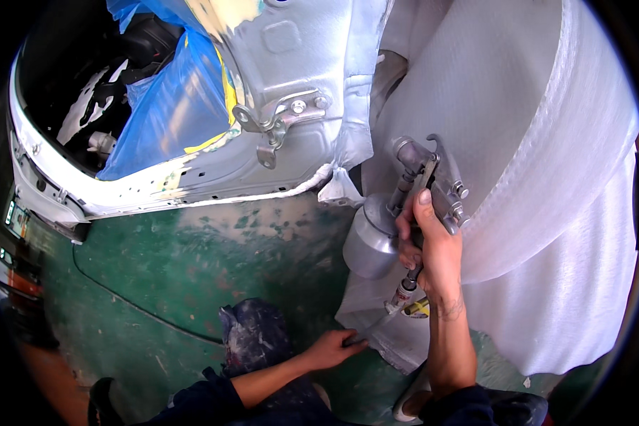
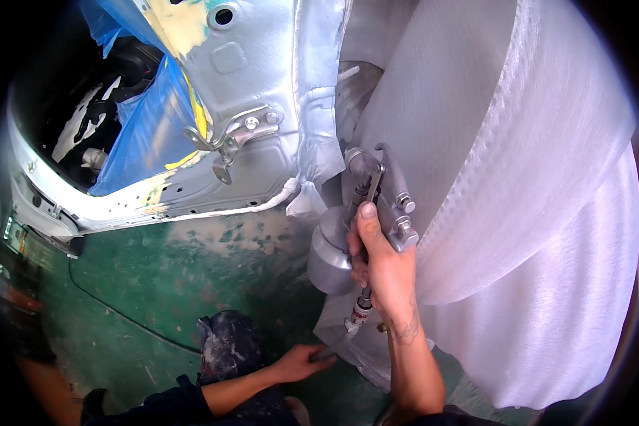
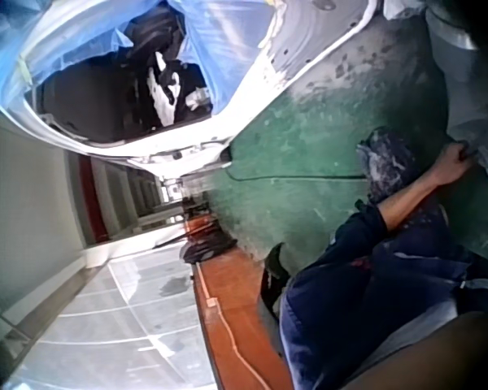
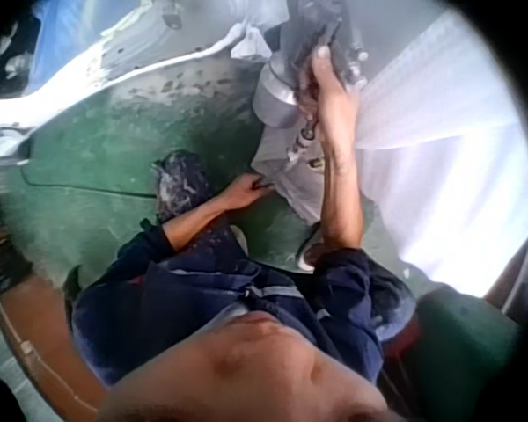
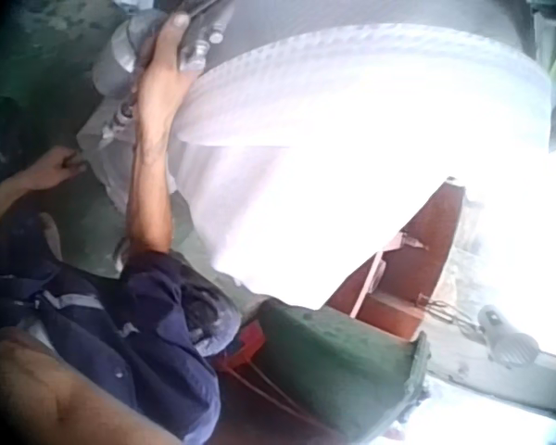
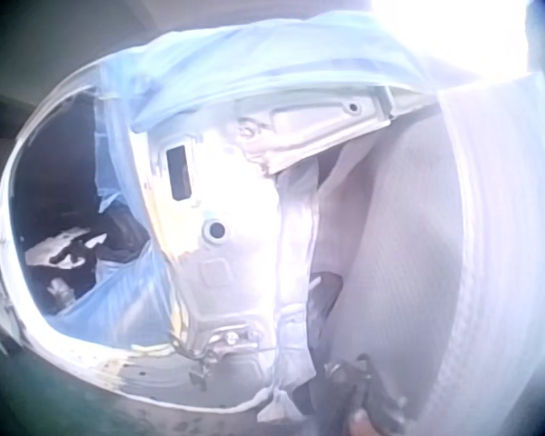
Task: The person uses a spray gun to apply primer to the interior surface of a car door. The door is masked with blue plastic and tape, and the person moves the spray gun in steady strokes across the metal surface.
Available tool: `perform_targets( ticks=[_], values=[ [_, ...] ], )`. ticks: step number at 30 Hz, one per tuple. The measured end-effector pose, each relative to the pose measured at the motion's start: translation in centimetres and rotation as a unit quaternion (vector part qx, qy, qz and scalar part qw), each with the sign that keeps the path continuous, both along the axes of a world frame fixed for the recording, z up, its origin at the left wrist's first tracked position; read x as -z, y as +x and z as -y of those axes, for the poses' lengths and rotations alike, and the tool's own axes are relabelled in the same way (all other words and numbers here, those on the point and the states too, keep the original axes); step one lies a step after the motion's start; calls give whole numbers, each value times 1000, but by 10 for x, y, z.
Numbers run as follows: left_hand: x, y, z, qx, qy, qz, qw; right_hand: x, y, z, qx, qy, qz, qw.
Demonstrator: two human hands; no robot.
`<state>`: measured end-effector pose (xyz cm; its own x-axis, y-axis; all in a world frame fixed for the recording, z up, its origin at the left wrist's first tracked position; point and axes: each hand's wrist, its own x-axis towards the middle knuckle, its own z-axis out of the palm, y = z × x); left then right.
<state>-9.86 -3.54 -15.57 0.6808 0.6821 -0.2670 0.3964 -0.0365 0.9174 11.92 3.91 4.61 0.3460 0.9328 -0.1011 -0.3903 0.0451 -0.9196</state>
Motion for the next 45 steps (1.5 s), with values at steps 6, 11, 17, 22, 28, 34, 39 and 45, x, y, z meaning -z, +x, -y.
perform_targets(
  ticks=[6, 11, 17, 22, 28, 34, 39, 45],
  values=[
    [-1, 2, -2, 4, 17, 11, 1000, 13, 1, -7, -10, -49, 18, 999],
    [17, 4, 15, 35, 21, 14, 999, 17, 1, -7, -9, -76, 80, 994],
    [-2, 11, 1, 31, 37, 35, 998, -1, -2, -1, -12, -41, 77, 996],
    [0, 8, -8, 19, 51, 28, 998, -5, -10, -4, 19, -22, 109, 994],
    [-8, 7, -10, 8, 52, 59, 997, -5, -10, -4, 28, 4, 109, 994],
    [-7, 7, -11, -6, 68, 78, 995, -11, -12, -6, 22, -10, 91, 996],
    [0, 7, -9, 5, 76, 67, 995, -7, -14, -4, 36, -30, 114, 992],
    [-2, 11, -9, 21, 61, 77, 995, -4, -16, -1, 16, 2, 126, 992]
  ],
)
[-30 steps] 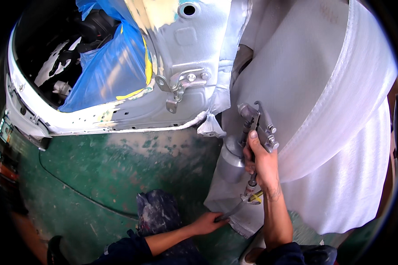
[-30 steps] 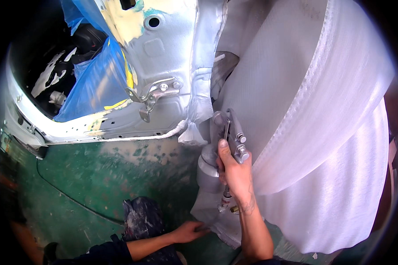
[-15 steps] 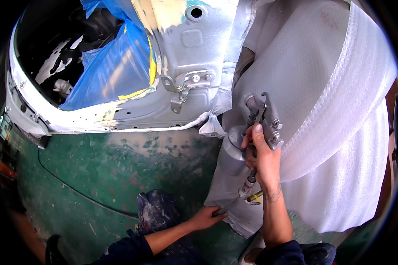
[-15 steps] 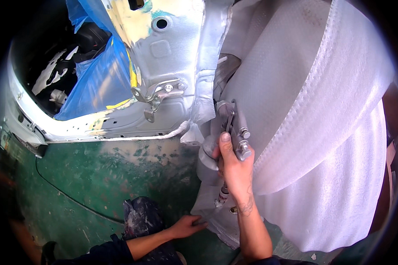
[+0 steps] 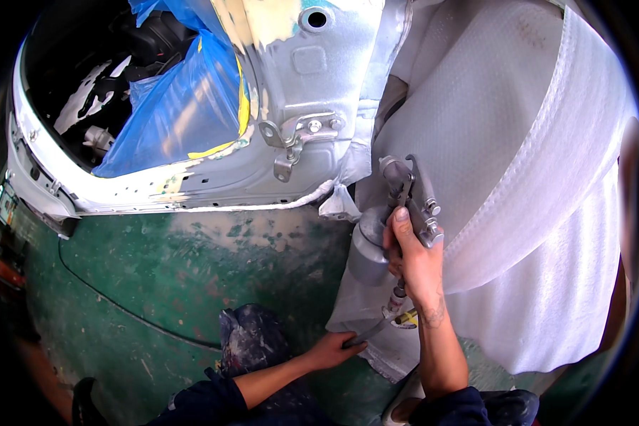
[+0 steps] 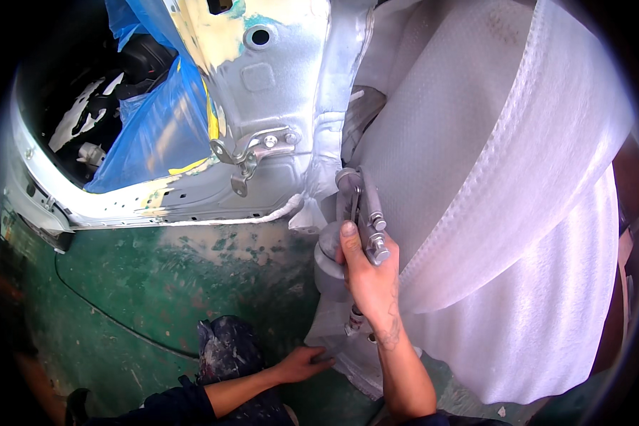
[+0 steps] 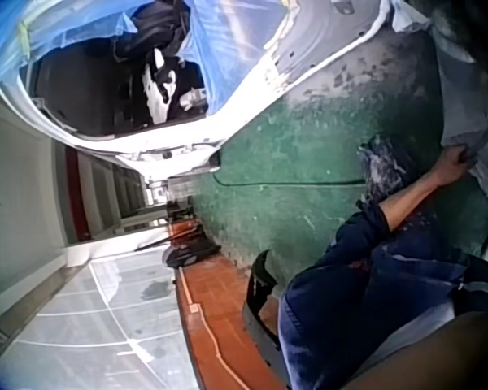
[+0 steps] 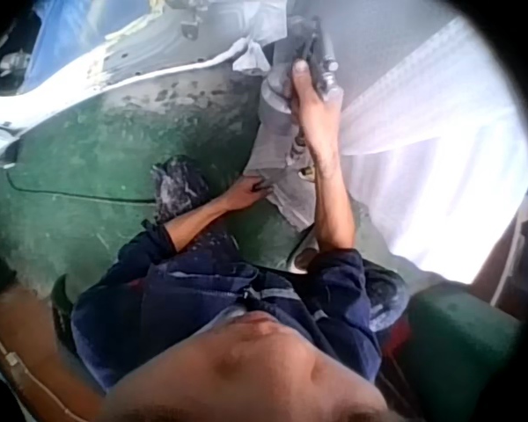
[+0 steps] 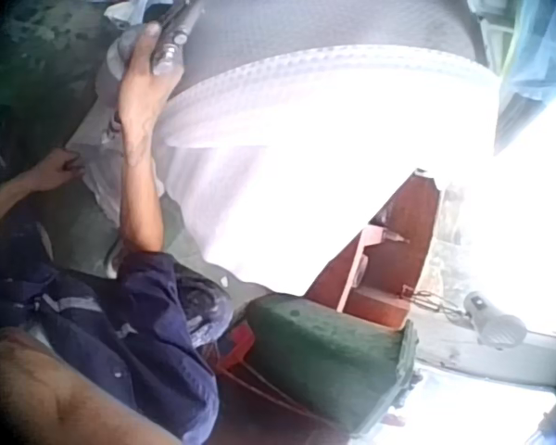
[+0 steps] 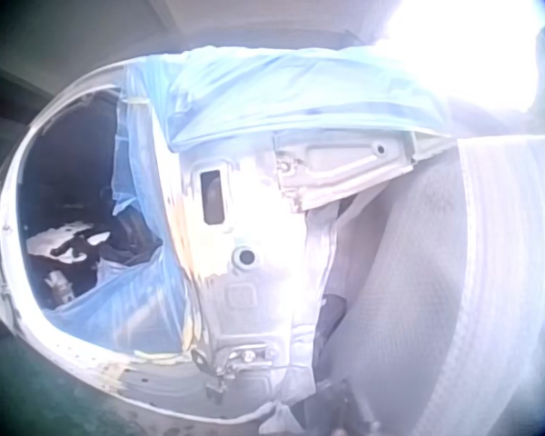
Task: The person uses a spray gun to apply primer to the interior surface of a car door. The door is masked with blue plastic and tape, and the person moves the spray gun in steady strokes across the metal surface.
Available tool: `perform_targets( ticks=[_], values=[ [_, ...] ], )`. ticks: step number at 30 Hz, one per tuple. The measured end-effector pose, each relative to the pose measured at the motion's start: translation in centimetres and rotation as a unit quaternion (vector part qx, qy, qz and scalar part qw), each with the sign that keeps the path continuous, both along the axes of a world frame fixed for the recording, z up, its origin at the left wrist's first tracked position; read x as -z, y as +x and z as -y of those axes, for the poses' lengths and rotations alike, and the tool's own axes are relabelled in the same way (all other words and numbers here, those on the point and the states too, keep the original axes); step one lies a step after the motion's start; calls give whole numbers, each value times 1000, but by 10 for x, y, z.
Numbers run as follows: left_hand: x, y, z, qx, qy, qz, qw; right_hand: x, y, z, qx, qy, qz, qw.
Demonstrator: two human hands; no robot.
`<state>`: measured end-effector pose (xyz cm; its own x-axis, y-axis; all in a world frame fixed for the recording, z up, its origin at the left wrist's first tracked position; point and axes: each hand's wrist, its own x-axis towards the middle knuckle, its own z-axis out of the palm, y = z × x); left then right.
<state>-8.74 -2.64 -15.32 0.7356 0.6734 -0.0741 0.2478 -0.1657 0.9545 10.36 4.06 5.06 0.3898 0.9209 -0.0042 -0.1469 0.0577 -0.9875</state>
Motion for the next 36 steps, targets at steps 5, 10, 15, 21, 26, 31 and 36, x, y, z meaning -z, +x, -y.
perform_targets(
  ticks=[5, 10, 15, 21, 26, 31, 36],
  values=[
    [3, 3, -10, -34, 32, 0, 999, -7, -6, -9, 68, 21, 9, 997],
    [1, 10, -20, -46, 50, 5, 998, -17, 1, -7, 47, 30, 20, 998],
    [-8, 14, -21, -66, 36, 5, 997, -33, 5, -13, -6, 37, 2, 999],
    [-16, 14, -22, -62, 42, 12, 997, -37, 4, -22, 27, -14, -13, 999],
    [-16, 7, -22, -11, -2, -9, 1000, -22, 3, -13, 10, -11, -28, 999],
    [-108, 17, -33, -144, 185, 166, 958, 4, -8, 12, -4, -39, 16, 999],
    [-243, 38, -100, -53, 485, 224, 843, 6, -22, 33, 6, 5, 23, 1000]
  ],
)
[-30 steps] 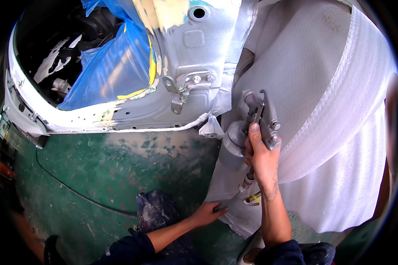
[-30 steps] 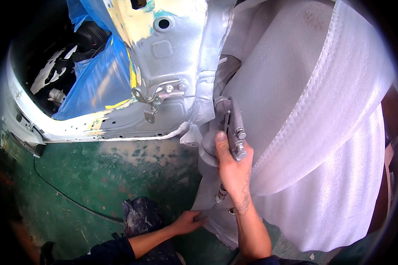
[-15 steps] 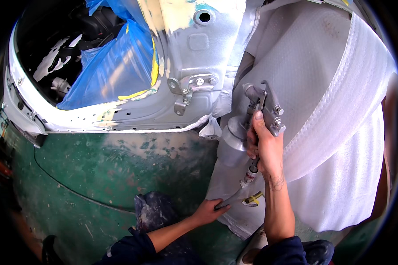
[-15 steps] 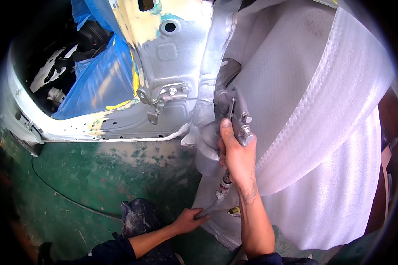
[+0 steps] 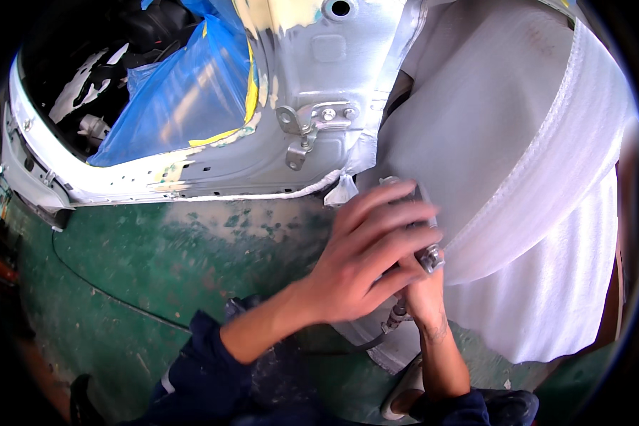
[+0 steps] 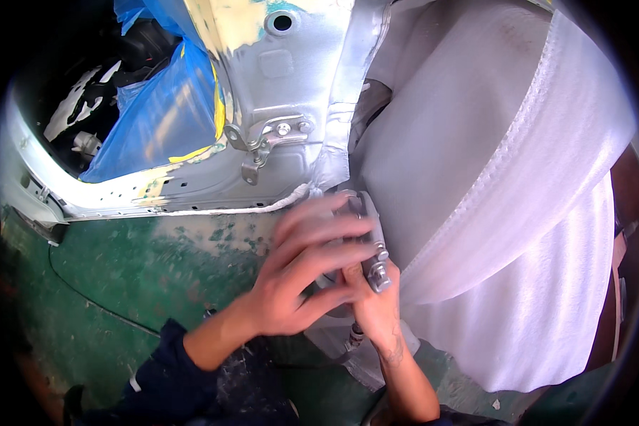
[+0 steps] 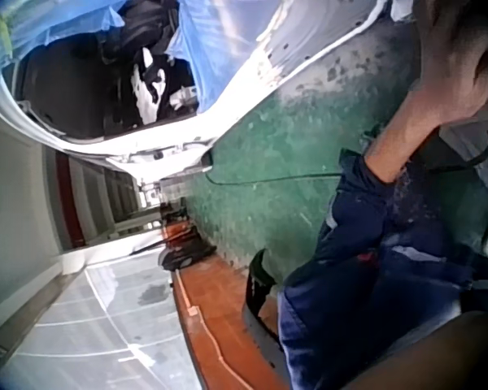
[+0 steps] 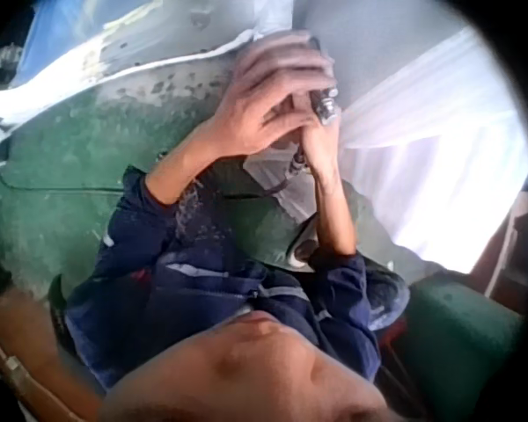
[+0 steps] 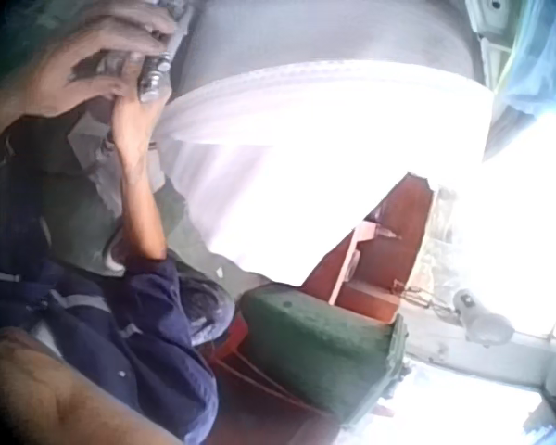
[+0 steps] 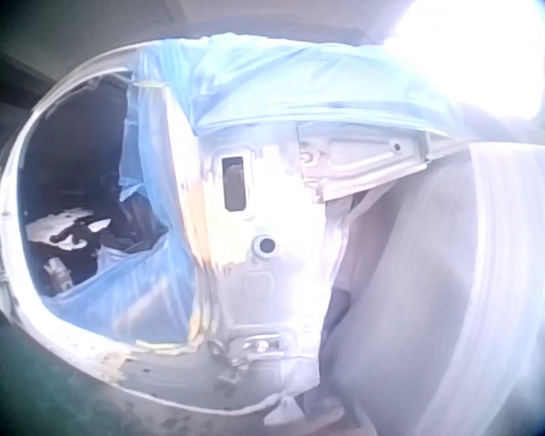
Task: The person uses a spray gun to apply primer to the interior surface of a car door. The door is masked with blue plastic and tape, and the person moves the spray gun in steady strokes across the metal surface.
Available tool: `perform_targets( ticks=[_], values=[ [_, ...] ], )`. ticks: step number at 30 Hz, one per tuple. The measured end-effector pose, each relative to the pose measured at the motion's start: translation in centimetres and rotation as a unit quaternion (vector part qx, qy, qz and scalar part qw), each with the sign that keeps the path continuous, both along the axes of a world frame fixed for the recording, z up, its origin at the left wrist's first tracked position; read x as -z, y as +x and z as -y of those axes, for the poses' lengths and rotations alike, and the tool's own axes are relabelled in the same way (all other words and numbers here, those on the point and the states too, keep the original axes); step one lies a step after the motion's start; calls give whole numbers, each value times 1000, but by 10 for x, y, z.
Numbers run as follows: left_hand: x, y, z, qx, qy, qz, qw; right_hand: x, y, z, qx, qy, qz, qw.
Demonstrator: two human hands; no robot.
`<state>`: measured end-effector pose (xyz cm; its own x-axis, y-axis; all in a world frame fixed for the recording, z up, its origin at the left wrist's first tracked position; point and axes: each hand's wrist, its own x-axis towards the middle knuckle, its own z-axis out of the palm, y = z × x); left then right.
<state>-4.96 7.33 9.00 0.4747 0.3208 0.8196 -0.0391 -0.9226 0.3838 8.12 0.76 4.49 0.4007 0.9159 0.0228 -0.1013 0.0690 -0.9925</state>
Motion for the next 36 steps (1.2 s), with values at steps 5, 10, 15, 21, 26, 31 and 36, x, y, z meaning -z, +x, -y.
perform_targets(
  ticks=[5, 10, 15, 21, 26, 31, 36],
  values=[
    [-5, 23, -34, 199, -36, -74, 977, 4, -2, 19, -47, -15, -6, 999],
    [15, 30, -32, 245, -29, -76, 966, 20, -7, 33, -35, -40, -44, 998],
    [35, 18, -18, 178, -23, -81, 980, 34, -3, 40, -66, -67, -23, 995],
    [57, -7, 27, -19, -107, 13, 994, 38, -11, 30, 2, -47, 26, 999],
    [112, -23, 104, -23, -483, 108, 869, 21, -9, 34, -13, -137, -23, 990],
    [150, -12, 137, 116, -748, 138, 638, 29, -22, 24, -10, -130, 26, 991],
    [146, -4, 151, 90, -804, 230, 541, 21, -28, 25, -82, -156, -4, 984]
  ],
)
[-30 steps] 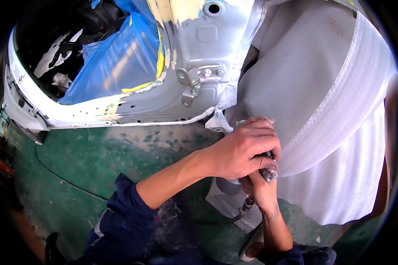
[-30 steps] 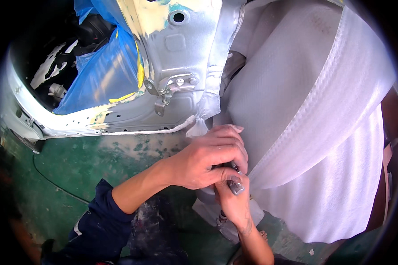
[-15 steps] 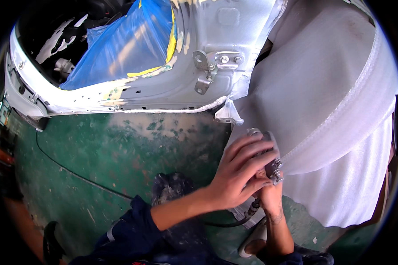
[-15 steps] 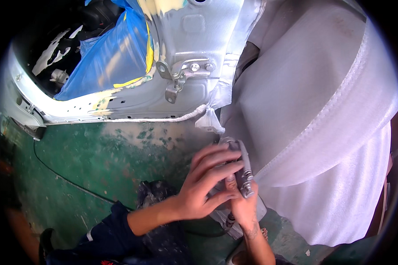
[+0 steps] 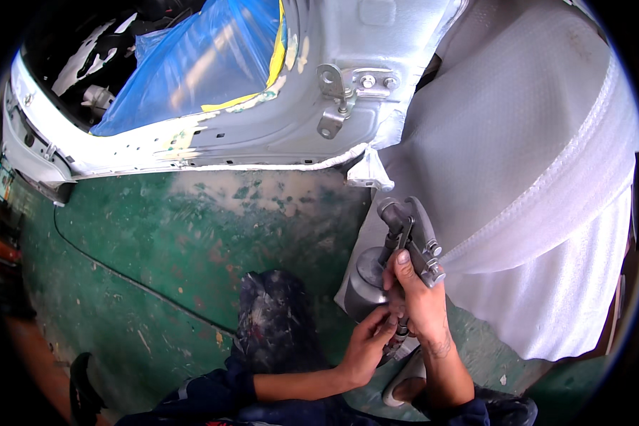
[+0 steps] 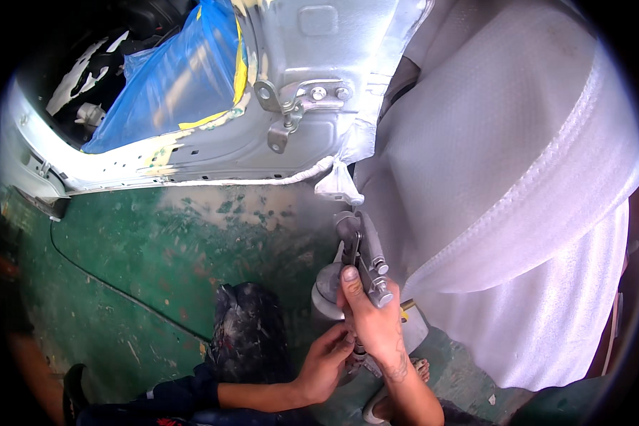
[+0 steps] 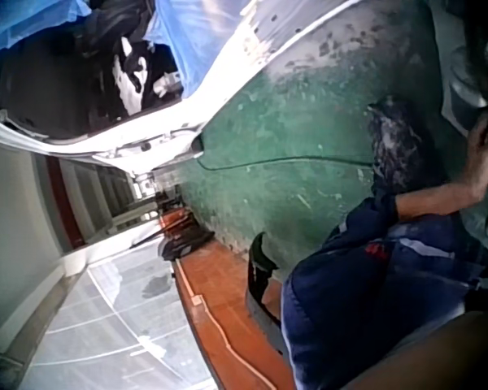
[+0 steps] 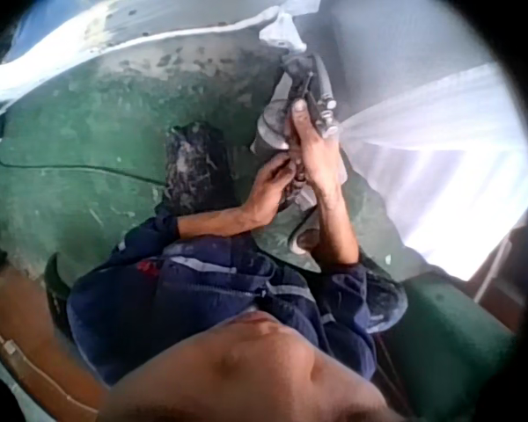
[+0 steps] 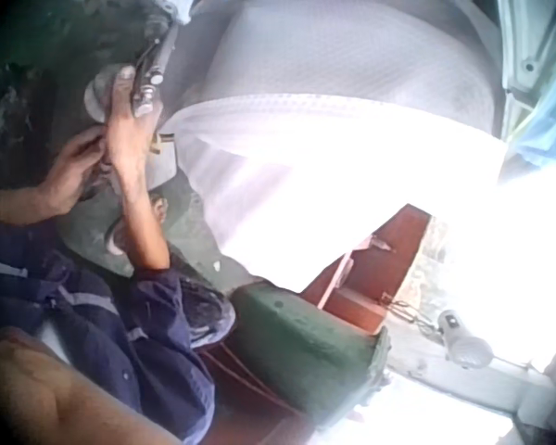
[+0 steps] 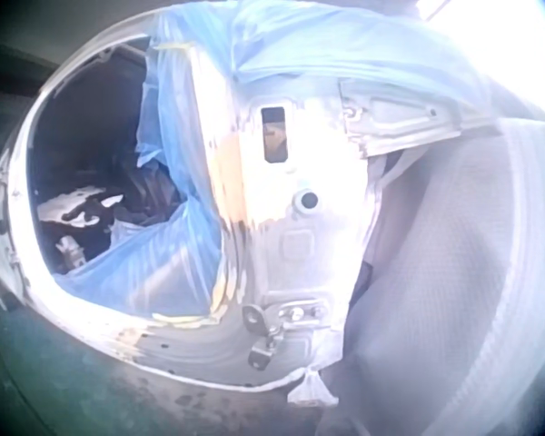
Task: The person uses a spray gun to apply primer to the interior surface of a car door. The door is masked with blue plastic and tape, and the person moves the spray gun in steady strokes across the metal surface.
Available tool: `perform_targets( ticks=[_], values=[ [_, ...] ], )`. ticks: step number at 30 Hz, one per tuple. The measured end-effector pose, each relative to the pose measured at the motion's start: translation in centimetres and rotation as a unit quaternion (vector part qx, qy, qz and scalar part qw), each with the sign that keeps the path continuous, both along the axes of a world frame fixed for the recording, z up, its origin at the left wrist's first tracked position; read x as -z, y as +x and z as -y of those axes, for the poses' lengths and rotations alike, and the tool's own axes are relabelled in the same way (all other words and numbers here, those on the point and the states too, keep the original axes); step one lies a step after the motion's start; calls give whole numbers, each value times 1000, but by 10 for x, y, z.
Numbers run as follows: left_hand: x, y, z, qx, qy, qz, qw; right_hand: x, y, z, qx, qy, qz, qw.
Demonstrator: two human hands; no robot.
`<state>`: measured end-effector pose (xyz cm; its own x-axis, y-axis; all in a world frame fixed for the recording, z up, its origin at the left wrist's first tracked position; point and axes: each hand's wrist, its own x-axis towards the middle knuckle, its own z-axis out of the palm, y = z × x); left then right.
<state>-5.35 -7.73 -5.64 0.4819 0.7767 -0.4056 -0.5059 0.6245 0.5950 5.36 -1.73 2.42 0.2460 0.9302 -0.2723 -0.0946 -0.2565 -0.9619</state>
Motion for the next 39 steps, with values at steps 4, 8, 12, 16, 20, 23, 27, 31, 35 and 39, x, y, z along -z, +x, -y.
perform_targets(
  ticks=[4, 8, 12, 16, 20, 23, 27, 31, 35, 39],
  values=[
    [9, -1, -7, 16, -5, 26, 1000, 4, 1, -7, 12, 19, -18, 1000],
    [-3, 3, -21, 36, 21, 41, 998, 1, 4, -9, 72, -12, -84, 994],
    [-4, 2, -20, 60, 18, 51, 997, 7, 8, -3, 98, 6, -88, 991],
    [-8, 0, -19, 66, -14, 71, 995, 1, 4, -1, 110, 23, -89, 990],
    [3, 2, -14, 56, -7, 70, 996, 3, 6, 0, 94, 14, -108, 990],
    [11, 4, -12, 57, -24, 75, 995, 16, 9, 1, 91, -13, -95, 991],
    [27, 7, -9, 80, -38, 83, 993, 28, 13, 7, 112, -30, -100, 988],
    [39, -2, -13, 117, -18, 43, 992, 39, 5, 9, 136, -10, -20, 990],
    [54, -16, -18, 137, 15, 23, 990, 51, -5, 6, 124, 0, -4, 992],
    [56, -26, -11, 77, 41, -22, 996, 56, -14, 2, 75, -5, -49, 996]
  ],
)
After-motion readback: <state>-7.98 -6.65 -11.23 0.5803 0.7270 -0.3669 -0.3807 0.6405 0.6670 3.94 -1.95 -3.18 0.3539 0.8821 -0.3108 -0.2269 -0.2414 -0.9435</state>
